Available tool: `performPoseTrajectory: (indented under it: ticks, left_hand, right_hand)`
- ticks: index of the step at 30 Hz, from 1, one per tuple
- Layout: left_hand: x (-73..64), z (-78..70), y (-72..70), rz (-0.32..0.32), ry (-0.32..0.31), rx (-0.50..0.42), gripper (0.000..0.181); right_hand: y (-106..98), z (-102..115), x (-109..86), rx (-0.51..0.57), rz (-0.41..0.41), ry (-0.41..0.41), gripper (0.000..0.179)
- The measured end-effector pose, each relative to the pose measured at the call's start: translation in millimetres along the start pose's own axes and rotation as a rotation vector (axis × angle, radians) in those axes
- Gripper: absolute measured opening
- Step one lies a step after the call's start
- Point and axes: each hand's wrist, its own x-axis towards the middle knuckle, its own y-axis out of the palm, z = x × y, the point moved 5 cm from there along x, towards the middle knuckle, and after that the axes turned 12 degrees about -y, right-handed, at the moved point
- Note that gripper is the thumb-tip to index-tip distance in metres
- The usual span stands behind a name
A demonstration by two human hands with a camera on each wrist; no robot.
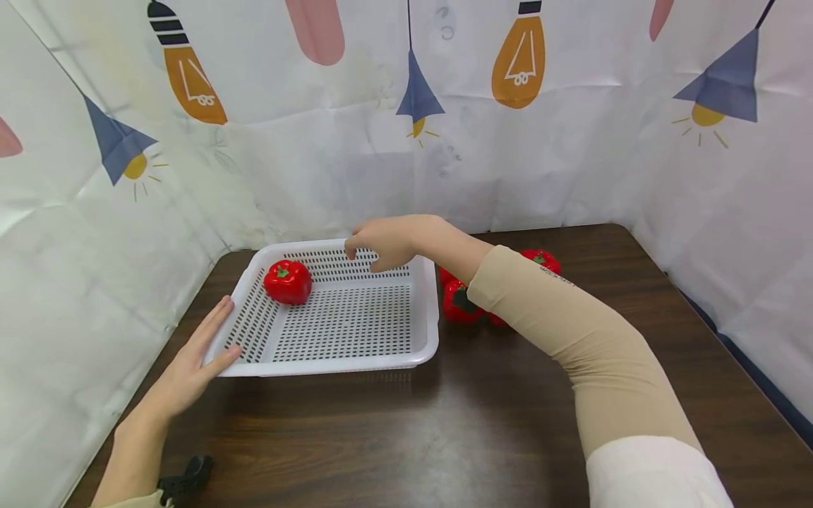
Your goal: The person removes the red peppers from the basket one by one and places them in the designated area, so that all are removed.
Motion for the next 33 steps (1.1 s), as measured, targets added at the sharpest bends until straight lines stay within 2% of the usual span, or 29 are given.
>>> performPoseTrajectory:
  ticks: [8, 14, 20, 24, 33]
  left_hand:
    - [-0.2, -0.7, 0.2, 0.004, -0.008, -0.005, 0.081]
    - [0.4, 0.3, 0.5, 0.004, 0.002, -0.009, 0.08]
    - [1.1, 0.8, 0.4, 0.002, -0.001, -0.01, 0.081]
    - [1.1, 0.9, 1.0, 0.01, -0.008, -0.024, 0.081]
    - [0.0, 0.8, 0.2, 0.011, -0.006, -0.025, 0.08]
  right_hand:
    - [10, 3, 33.4, 0.033, 0.007, 0.021, 0.054]
    - [18, 11, 61.4, 0.047, 0.014, -0.008, 0.06]
    - [24, 12, 83.2, 0.072, -0.035, -0.031, 0.072]
    - [29, 10, 95.3, 0.044, -0.05, -0.024, 0.079]
    - [37, 11, 123.3, 0.049, -0.082, -0.029, 0.082]
